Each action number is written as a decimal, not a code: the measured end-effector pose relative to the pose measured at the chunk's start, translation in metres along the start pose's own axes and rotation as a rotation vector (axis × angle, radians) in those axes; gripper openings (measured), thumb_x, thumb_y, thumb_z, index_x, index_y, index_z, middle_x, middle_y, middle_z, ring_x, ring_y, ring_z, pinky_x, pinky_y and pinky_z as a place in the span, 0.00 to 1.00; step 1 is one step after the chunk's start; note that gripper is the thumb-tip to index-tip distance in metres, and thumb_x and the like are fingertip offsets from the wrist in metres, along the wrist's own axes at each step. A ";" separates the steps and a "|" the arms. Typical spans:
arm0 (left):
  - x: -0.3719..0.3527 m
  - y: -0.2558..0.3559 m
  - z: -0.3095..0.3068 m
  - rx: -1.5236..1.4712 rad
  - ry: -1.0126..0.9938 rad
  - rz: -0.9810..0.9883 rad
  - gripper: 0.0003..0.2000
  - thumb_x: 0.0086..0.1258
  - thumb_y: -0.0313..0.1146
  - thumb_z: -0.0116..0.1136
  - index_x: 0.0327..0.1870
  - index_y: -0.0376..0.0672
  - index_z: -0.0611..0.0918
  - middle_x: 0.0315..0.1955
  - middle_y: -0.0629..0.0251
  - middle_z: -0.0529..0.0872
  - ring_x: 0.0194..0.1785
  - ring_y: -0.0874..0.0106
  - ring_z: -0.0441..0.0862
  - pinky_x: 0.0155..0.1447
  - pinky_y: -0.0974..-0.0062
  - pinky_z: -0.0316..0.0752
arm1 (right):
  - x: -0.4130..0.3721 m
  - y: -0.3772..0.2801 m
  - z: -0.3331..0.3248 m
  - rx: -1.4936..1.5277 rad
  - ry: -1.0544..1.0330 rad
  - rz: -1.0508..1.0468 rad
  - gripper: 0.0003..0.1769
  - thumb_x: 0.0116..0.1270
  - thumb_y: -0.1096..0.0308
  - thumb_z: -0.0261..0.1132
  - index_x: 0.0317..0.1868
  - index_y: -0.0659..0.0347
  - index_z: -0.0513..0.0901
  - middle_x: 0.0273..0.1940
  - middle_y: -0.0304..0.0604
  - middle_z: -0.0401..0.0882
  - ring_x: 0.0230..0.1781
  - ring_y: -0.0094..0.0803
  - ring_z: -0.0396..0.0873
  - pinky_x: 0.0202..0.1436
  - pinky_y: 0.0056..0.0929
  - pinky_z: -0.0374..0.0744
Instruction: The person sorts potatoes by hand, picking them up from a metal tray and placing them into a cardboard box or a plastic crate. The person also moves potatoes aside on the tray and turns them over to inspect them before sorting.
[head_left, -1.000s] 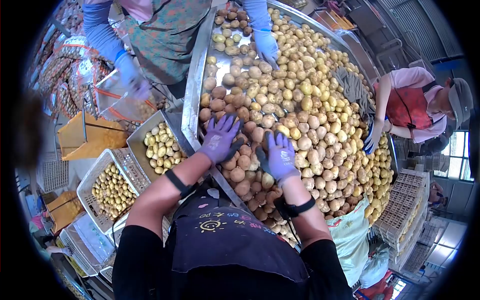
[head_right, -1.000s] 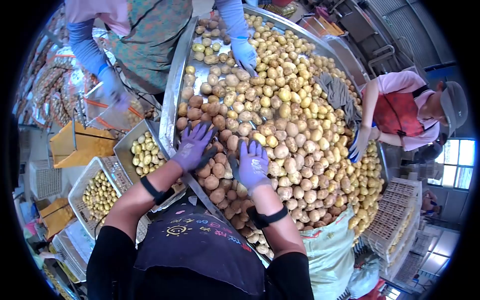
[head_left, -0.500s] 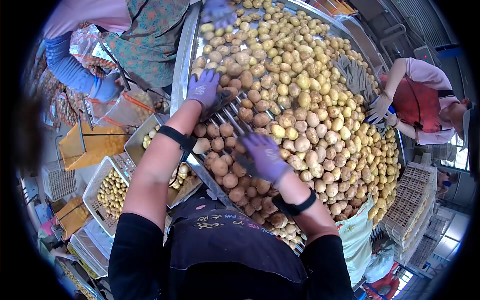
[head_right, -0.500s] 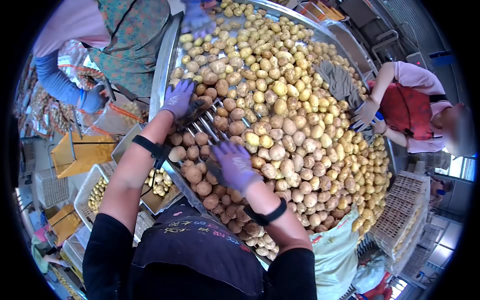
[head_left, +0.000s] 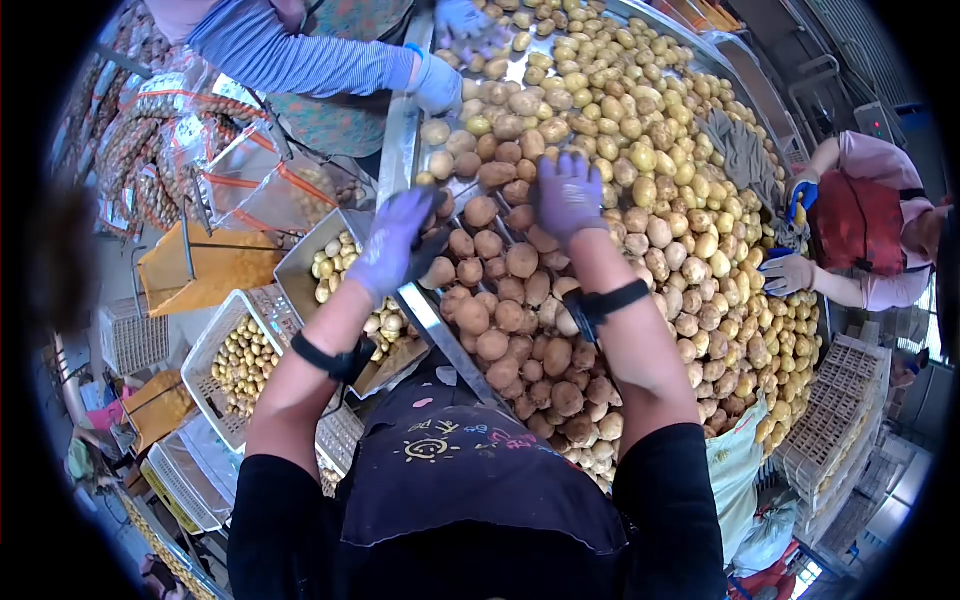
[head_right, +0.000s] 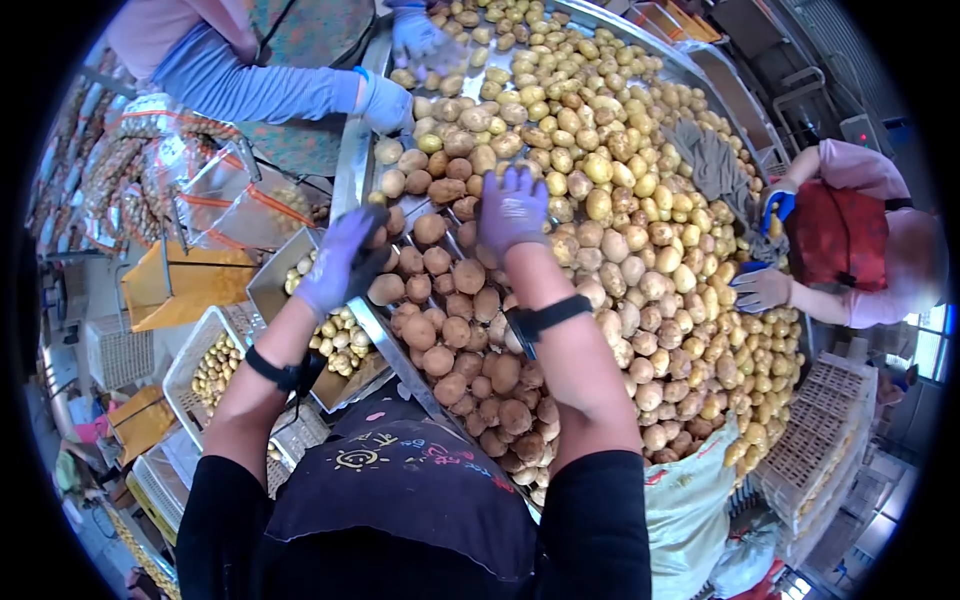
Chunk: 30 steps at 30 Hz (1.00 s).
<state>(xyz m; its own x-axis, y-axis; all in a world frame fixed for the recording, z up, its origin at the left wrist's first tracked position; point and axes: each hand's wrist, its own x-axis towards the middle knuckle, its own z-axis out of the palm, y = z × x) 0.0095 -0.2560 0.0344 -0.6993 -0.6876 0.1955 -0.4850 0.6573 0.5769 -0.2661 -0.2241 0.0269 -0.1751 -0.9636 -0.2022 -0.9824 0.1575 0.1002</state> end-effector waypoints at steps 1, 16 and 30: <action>-0.020 0.000 0.006 0.058 -0.010 0.047 0.28 0.64 0.34 0.68 0.65 0.35 0.74 0.62 0.44 0.78 0.66 0.45 0.74 0.71 0.53 0.67 | -0.005 0.000 -0.010 -0.004 -0.002 -0.011 0.35 0.70 0.50 0.57 0.74 0.55 0.67 0.73 0.52 0.66 0.76 0.48 0.62 0.75 0.55 0.58; 0.011 -0.014 0.032 0.550 -0.253 -0.304 0.31 0.74 0.41 0.45 0.77 0.39 0.61 0.78 0.49 0.59 0.81 0.53 0.55 0.80 0.45 0.44 | -0.023 0.021 -0.011 0.253 0.045 0.134 0.36 0.69 0.44 0.59 0.72 0.54 0.69 0.72 0.55 0.66 0.75 0.51 0.62 0.74 0.58 0.60; -0.091 0.032 0.059 0.291 -0.241 -0.166 0.30 0.73 0.46 0.52 0.73 0.40 0.69 0.70 0.48 0.71 0.75 0.50 0.65 0.76 0.36 0.49 | -0.147 -0.015 -0.009 0.607 -0.267 -0.226 0.16 0.69 0.54 0.62 0.52 0.51 0.82 0.35 0.51 0.86 0.40 0.51 0.85 0.44 0.48 0.81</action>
<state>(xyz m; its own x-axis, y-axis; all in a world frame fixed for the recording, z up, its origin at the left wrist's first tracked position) 0.0264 -0.1542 -0.0112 -0.6850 -0.7227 -0.0922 -0.7059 0.6271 0.3294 -0.2248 -0.0866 0.0636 0.1048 -0.9131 -0.3940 -0.8452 0.1270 -0.5192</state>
